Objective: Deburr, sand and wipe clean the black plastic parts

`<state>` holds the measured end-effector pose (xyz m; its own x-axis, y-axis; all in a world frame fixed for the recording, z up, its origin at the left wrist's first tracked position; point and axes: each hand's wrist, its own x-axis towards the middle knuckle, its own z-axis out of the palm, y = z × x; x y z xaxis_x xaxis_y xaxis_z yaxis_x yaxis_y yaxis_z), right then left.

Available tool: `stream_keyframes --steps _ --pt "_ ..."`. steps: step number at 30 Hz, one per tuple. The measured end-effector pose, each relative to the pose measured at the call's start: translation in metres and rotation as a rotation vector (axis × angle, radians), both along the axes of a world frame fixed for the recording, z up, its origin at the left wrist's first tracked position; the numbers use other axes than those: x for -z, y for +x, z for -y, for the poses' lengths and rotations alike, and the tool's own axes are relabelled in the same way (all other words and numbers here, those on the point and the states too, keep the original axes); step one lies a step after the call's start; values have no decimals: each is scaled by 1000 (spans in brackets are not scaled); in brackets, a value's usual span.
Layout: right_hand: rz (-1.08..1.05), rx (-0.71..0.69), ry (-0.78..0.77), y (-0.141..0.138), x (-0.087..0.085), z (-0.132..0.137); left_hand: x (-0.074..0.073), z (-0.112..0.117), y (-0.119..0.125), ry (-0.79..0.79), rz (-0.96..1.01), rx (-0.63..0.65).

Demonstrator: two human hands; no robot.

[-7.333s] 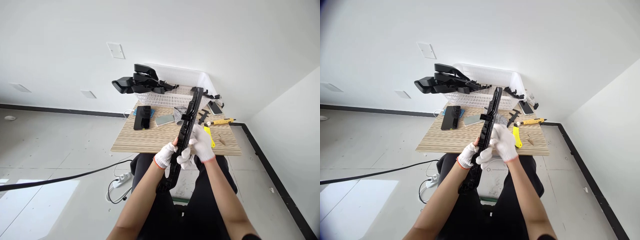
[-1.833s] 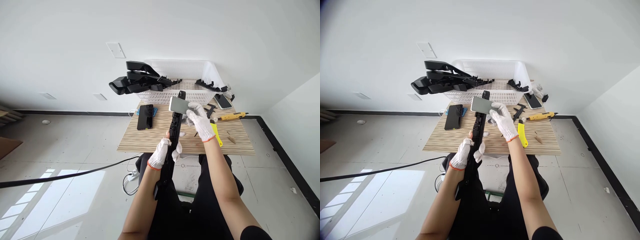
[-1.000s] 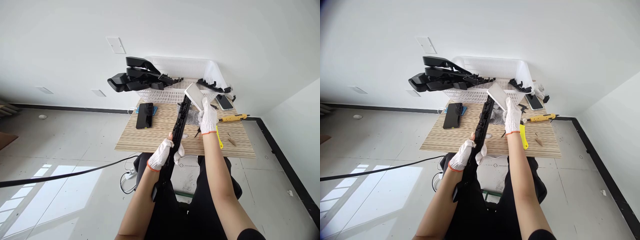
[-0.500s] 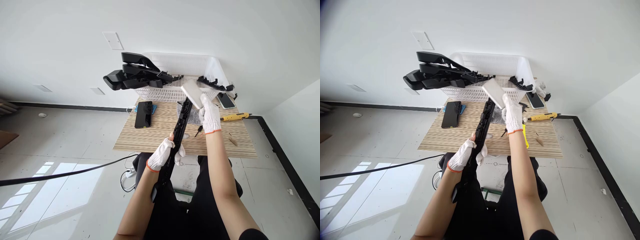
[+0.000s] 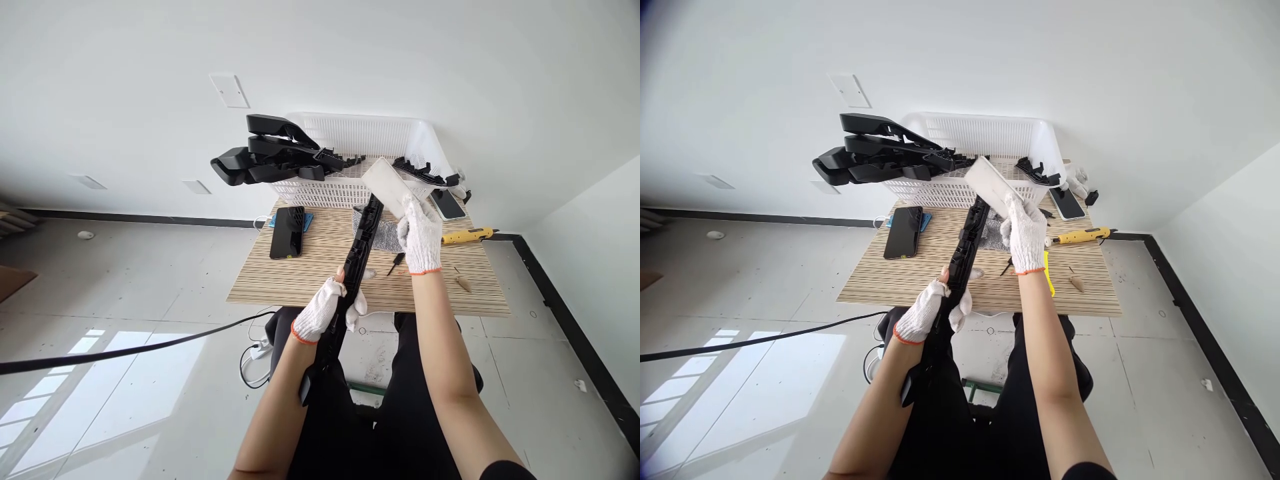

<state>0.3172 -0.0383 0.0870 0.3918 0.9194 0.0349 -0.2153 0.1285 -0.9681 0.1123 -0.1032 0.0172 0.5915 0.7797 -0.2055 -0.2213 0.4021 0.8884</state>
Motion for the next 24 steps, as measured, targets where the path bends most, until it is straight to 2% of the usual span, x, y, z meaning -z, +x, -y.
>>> stream_keyframes --steps 3,6,9,11,14,17,21,24 --pt "-22 -7 235 6 2 11 5 0 -1 -5 49 -19" --pt "-24 -63 310 9 4 15 7 0 -1 -5 69 -30" --pt "79 -54 297 5 8 11 5 0 0 1 37 -20" --pt "146 10 263 1 11 5 4 1 0 8 8 -15" --pt "123 101 237 -4 13 -2 3 2 1 12 -4 -22" --pt "141 22 203 -5 13 -4 3 2 1 -4 10 -23" --pt "127 137 229 -3 13 -2 3 1 0 1 -7 -6" --pt "162 41 184 -2 16 0 2 0 0 10 10 -7"
